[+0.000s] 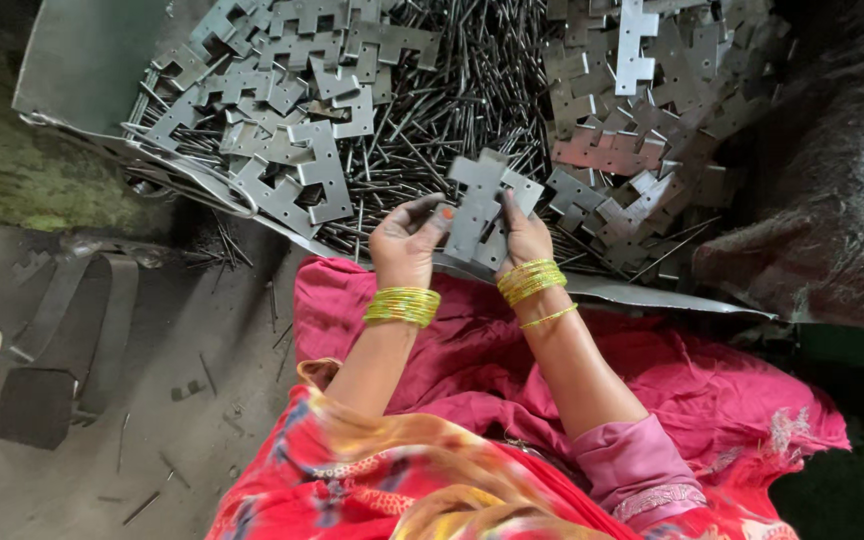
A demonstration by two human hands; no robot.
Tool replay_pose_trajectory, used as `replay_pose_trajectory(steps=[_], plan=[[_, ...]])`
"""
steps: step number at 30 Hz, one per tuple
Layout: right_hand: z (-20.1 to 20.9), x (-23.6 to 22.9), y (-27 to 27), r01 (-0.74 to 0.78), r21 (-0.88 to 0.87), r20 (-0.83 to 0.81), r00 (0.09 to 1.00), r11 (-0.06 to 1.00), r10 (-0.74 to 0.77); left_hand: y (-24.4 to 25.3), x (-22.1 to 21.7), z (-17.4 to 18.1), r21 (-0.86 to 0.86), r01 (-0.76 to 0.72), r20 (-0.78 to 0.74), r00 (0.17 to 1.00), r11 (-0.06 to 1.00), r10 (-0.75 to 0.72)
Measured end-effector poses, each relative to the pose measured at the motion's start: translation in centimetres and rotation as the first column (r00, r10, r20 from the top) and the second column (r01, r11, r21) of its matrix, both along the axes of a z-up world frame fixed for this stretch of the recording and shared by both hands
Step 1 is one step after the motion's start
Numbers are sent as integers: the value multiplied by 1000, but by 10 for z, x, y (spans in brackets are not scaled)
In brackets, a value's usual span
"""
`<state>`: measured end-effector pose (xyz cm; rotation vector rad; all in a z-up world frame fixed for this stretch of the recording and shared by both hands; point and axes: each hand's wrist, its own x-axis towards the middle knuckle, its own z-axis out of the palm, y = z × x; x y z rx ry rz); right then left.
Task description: The person inserts metal rods into small metal brackets and places the assembled units into a large bin. The task is performed repeatedly by hand, handling the components one at a time.
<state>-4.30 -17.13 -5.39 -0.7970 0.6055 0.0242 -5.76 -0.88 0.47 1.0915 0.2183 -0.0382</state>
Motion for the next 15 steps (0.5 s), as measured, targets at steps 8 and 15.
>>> replay_pose_trajectory(steps=[8,15], plan=[[23,-13,-9,-50,166,174,985,985,20,-39,-21,21,861,-333,418,894,385,-161],[70,-22,8,81,-475,350,931,876,104,9,-17,56,517,237,86,942,823,-325]])
